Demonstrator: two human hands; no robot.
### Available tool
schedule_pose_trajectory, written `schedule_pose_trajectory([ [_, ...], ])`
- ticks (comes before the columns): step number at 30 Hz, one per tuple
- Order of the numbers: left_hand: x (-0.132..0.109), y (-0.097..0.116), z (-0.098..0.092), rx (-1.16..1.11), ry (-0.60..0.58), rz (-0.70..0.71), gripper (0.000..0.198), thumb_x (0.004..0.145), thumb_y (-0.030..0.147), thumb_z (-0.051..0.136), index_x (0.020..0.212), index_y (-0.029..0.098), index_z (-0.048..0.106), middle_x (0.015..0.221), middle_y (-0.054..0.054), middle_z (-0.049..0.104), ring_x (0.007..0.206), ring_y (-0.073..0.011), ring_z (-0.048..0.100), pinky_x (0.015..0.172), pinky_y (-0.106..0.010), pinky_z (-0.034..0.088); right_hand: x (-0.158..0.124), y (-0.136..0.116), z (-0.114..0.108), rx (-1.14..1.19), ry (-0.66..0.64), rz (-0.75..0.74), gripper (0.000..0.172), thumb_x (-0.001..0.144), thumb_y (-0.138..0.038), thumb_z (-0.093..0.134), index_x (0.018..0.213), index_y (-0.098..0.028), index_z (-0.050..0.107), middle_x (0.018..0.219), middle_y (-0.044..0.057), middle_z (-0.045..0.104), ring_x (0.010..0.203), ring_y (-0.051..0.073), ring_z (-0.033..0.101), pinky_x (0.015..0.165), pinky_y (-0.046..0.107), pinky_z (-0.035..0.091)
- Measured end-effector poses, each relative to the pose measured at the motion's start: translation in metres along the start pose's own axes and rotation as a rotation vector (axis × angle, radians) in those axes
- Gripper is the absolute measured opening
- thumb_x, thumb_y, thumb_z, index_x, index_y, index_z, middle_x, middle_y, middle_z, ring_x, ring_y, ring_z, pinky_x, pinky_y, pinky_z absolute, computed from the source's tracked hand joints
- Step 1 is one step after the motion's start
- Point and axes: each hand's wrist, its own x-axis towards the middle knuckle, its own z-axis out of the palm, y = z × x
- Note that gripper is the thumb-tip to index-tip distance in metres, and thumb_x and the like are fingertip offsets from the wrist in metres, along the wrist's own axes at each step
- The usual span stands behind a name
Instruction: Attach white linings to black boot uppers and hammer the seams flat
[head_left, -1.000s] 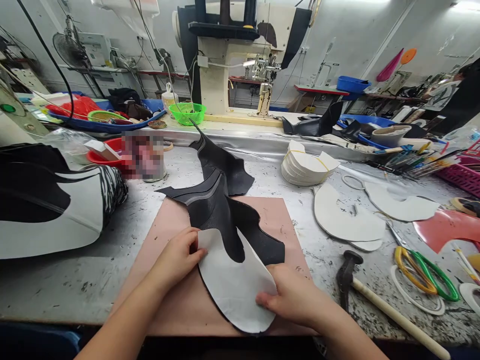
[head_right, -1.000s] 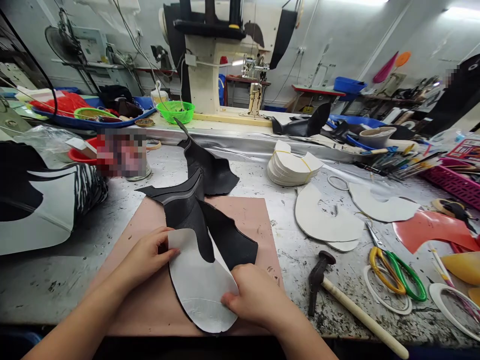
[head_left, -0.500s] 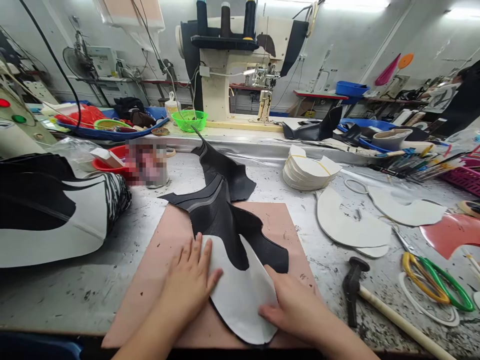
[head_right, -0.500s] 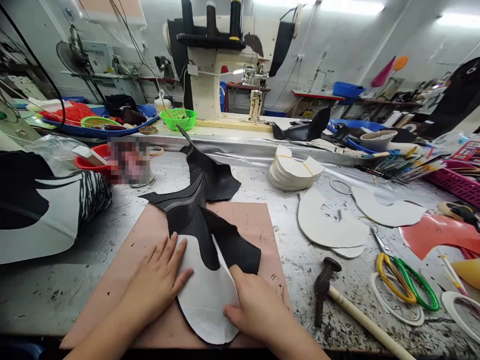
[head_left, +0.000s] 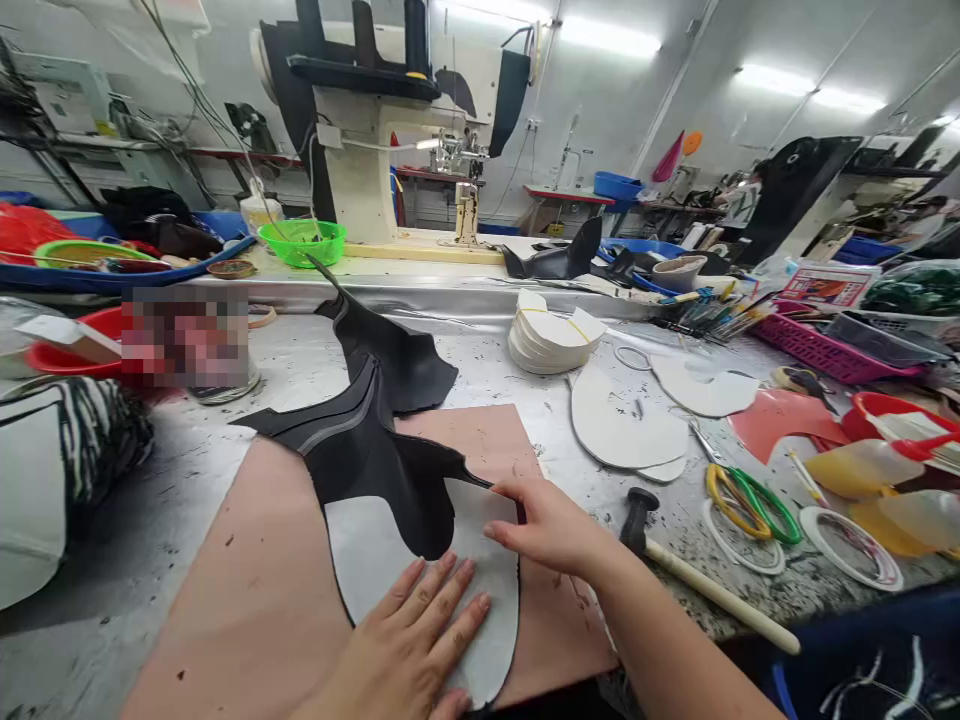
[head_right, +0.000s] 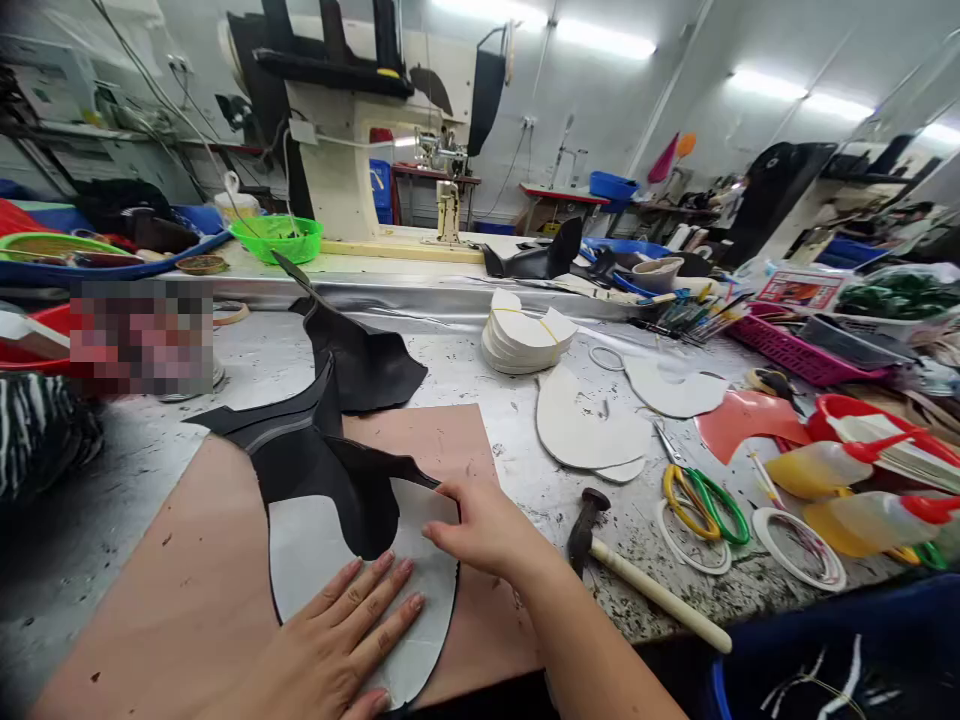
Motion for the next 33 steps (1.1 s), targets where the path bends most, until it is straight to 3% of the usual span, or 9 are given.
schedule_pose_trajectory([
  [5, 0.01, -0.007, -0.008, 0.128, 0.077, 0.107, 0.061, 0.081, 0.037, 0.052, 0.137, 0.021, 0.033, 0.139, -0.011, 0.041, 0.125, -0.0261, 0.041, 0.1, -0.037, 0.036, 0.022, 0.01, -0.009, 0.001, 0.052, 0.046, 0.021, 0.069, -0.016, 0.065, 0.089, -0.02, 0.064, 0.083, 0.001, 0.067, 0.076, 0.017, 0.06, 0.062, 0.024, 0.043],
  [7, 0.02, -0.003, -0.003, 0.158, 0.197, 0.087, 0.036, 0.081, 0.031, 0.051, 0.116, 0.02, 0.054, 0.129, -0.011, 0.053, 0.12, -0.0251, 0.047, 0.099, -0.036, 0.037, 0.029, 0.014, -0.009, -0.002, 0.052, 0.048, 0.02, 0.067, -0.011, 0.065, 0.085, -0.02, 0.064, 0.077, 0.0, 0.066, 0.072, 0.015, 0.059, 0.059, 0.023, 0.043],
  [9, 0.032, 0.002, 0.004, 0.155, 0.352, 0.001, 0.015, 0.082, 0.022, 0.047, 0.085, 0.019, 0.061, 0.111, -0.009, 0.064, 0.109, -0.0228, 0.055, 0.098, -0.035, 0.037, 0.034, 0.017, -0.008, -0.004, 0.049, 0.047, 0.02, 0.065, -0.007, 0.064, 0.081, -0.019, 0.064, 0.072, -0.002, 0.064, 0.067, 0.013, 0.058, 0.056, 0.021, 0.042],
  [11, 0.041, 0.007, 0.011, 0.162, 0.454, -0.065, 0.021, 0.084, 0.017, 0.041, 0.074, 0.018, 0.059, 0.098, -0.007, 0.067, 0.101, -0.0201, 0.059, 0.098, -0.034, 0.035, 0.037, 0.02, -0.008, -0.011, 0.05, 0.045, 0.02, 0.064, -0.006, 0.066, 0.08, -0.019, 0.063, 0.07, -0.003, 0.063, 0.065, 0.012, 0.058, 0.054, 0.02, 0.041],
  [17, 0.047, 0.003, 0.011, 0.244, 0.469, -0.216, 0.053, 0.087, 0.052, 0.036, 0.111, 0.012, 0.06, 0.118, -0.016, 0.06, 0.116, -0.029, 0.049, 0.105, -0.048, 0.017, 0.035, 0.018, -0.004, -0.104, 0.101, 0.004, 0.022, 0.064, -0.005, 0.06, 0.082, -0.019, 0.062, 0.072, -0.003, 0.063, 0.067, 0.012, 0.057, 0.055, 0.019, 0.04],
  [20, 0.047, 0.0, 0.009, 0.266, 0.431, -0.234, 0.063, 0.082, 0.059, 0.038, 0.117, 0.011, 0.059, 0.125, -0.019, 0.055, 0.117, -0.0311, 0.048, 0.101, -0.047, 0.02, 0.029, 0.014, 0.002, -0.187, 0.167, -0.008, 0.025, 0.065, -0.006, 0.056, 0.086, -0.019, 0.06, 0.076, -0.002, 0.064, 0.069, 0.013, 0.058, 0.057, 0.02, 0.041],
  [27, 0.06, -0.012, 0.001, 0.284, 0.388, -0.321, 0.038, 0.09, 0.027, 0.034, 0.111, 0.016, 0.063, 0.117, -0.009, 0.063, 0.1, -0.0226, 0.057, 0.086, -0.039, 0.031, 0.021, 0.007, 0.025, -0.428, 0.338, -0.023, 0.027, 0.069, -0.007, 0.051, 0.095, -0.015, 0.058, 0.088, 0.007, 0.063, 0.08, 0.021, 0.057, 0.07, 0.031, 0.045],
  [30, 0.063, -0.015, 0.003, 0.294, 0.412, -0.327, 0.043, 0.089, 0.033, 0.034, 0.116, 0.011, 0.059, 0.121, -0.014, 0.059, 0.108, -0.0252, 0.053, 0.099, -0.044, 0.021, 0.014, 0.007, 0.034, -0.511, 0.403, -0.05, 0.034, 0.073, -0.003, 0.046, 0.105, -0.011, 0.057, 0.103, 0.014, 0.059, 0.094, 0.026, 0.053, 0.082, 0.038, 0.043],
  [33, 0.064, -0.018, 0.01, 0.287, 0.399, -0.324, 0.049, 0.087, 0.04, 0.036, 0.118, 0.009, 0.058, 0.123, -0.015, 0.057, 0.117, -0.0264, 0.047, 0.106, -0.044, 0.01, 0.003, 0.012, 0.046, -0.591, 0.38, -0.214, 0.041, 0.081, -0.004, 0.04, 0.119, -0.011, 0.053, 0.121, 0.014, 0.055, 0.109, 0.025, 0.048, 0.096, 0.04, 0.036],
])
